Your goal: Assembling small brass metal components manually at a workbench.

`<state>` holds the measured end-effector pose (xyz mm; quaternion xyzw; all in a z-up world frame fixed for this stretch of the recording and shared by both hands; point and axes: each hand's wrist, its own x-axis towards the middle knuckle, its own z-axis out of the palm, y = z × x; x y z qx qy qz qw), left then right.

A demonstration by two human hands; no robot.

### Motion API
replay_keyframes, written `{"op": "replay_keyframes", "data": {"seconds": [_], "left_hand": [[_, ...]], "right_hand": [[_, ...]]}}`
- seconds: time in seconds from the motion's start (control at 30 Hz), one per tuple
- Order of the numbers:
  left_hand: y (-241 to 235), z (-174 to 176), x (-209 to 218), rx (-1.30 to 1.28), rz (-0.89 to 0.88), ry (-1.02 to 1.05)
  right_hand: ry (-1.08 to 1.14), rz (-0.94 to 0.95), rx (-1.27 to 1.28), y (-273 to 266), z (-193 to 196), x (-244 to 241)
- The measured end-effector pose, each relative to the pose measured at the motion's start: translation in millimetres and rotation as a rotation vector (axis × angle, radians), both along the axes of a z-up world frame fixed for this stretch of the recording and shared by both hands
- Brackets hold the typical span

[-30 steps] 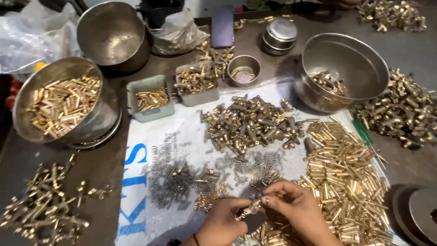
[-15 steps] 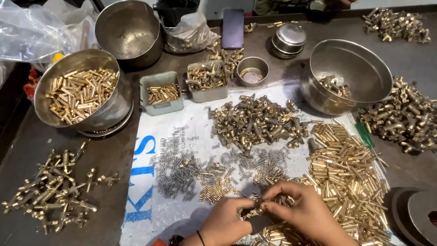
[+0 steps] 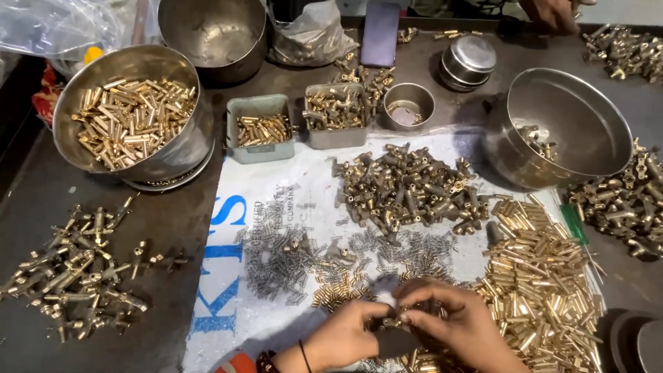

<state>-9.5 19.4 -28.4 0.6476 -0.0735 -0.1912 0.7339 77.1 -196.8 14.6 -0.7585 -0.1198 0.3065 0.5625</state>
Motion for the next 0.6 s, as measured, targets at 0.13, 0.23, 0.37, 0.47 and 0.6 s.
{"op": "replay_keyframes", "data": {"seconds": [0.13,0.23,0.37,0.47,0.6], "left_hand": [[2,5,-1,-0.283,0.033,0.36],[2,6,1,-0.163,0.032,0.275],[2,8,0,-0.292,0.321,0.564],[5,17,0,-0.426,0.273,0.487],[7,28,-1,-0.65,0.232,0.362]], "right_hand": [[-0.419,0.164,0.157,3,3,-10],[-0.438,0.158,0.047,-3,8,3],[-0.341,-0.082,-0.249,0,28,36],[-0.487,-0.016,-0.489,15,16,39],[-0.819,0.212,-0.683,38,-2,34]]}}
